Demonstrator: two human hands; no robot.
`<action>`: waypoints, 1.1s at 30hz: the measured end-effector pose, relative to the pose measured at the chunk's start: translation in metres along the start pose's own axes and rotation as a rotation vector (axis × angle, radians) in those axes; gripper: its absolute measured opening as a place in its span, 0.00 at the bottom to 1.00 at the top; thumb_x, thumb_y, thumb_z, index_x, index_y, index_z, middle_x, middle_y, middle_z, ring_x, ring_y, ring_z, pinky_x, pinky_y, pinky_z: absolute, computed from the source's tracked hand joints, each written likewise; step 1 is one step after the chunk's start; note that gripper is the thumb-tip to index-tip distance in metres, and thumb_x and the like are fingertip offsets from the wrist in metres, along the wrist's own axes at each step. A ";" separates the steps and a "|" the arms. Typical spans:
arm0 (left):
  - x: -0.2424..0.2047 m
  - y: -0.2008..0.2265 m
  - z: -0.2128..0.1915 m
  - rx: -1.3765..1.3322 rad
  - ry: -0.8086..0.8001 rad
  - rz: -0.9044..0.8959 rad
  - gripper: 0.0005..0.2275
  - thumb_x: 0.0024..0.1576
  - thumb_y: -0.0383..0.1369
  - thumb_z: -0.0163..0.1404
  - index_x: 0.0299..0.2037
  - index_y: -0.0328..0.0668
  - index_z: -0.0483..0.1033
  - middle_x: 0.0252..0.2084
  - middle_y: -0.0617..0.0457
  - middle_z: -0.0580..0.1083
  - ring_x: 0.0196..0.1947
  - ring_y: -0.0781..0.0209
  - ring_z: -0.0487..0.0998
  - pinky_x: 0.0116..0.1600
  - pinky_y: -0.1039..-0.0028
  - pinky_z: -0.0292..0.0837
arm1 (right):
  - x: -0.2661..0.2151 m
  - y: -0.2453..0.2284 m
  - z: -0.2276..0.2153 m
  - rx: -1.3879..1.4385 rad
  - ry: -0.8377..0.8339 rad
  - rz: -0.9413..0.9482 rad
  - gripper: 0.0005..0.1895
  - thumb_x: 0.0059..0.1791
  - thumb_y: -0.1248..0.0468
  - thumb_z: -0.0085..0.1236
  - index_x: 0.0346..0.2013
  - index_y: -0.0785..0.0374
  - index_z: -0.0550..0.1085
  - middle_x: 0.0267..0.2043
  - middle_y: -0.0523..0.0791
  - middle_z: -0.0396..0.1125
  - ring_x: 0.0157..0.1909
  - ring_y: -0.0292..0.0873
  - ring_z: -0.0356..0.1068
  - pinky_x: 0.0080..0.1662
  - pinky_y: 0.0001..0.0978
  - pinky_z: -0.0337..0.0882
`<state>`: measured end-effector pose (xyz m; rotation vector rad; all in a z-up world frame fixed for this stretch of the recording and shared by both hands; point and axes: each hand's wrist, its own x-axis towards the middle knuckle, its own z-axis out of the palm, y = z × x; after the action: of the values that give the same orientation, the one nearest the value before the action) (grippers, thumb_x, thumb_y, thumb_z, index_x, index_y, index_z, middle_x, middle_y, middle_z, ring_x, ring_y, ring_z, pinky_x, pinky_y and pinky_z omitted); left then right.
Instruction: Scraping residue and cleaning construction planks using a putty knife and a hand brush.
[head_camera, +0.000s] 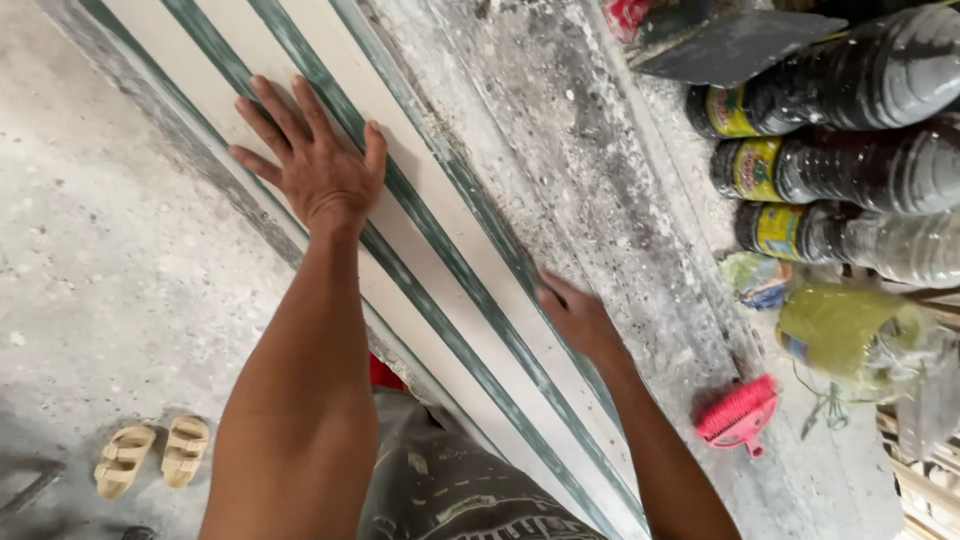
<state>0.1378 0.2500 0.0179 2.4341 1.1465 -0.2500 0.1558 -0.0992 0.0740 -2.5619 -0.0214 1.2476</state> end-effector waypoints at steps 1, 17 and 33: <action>0.002 0.000 0.001 0.006 0.004 0.003 0.39 0.68 0.57 0.38 0.81 0.40 0.39 0.77 0.40 0.30 0.75 0.39 0.24 0.71 0.31 0.19 | 0.019 -0.035 -0.003 -0.077 -0.008 -0.108 0.32 0.50 0.40 0.40 0.68 0.42 0.66 0.65 0.44 0.68 0.29 0.37 0.65 0.37 0.31 0.70; 0.000 -0.007 0.005 0.064 -0.060 0.005 0.39 0.77 0.61 0.45 0.82 0.46 0.35 0.78 0.40 0.30 0.75 0.35 0.25 0.73 0.30 0.22 | 0.002 -0.048 0.020 -0.546 0.087 0.006 0.32 0.55 0.42 0.34 0.74 0.40 0.56 0.49 0.49 0.74 0.47 0.58 0.73 0.48 0.52 0.71; 0.007 -0.009 0.006 -0.034 0.017 0.032 0.39 0.71 0.58 0.42 0.81 0.41 0.40 0.77 0.38 0.30 0.74 0.37 0.23 0.71 0.30 0.19 | 0.016 -0.108 0.014 -0.482 0.111 -0.051 0.28 0.56 0.45 0.38 0.72 0.40 0.61 0.42 0.48 0.75 0.42 0.56 0.73 0.45 0.52 0.71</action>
<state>0.1355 0.2570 0.0073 2.4268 1.1093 -0.1991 0.1673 0.0097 0.0827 -3.0071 -0.4091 1.1942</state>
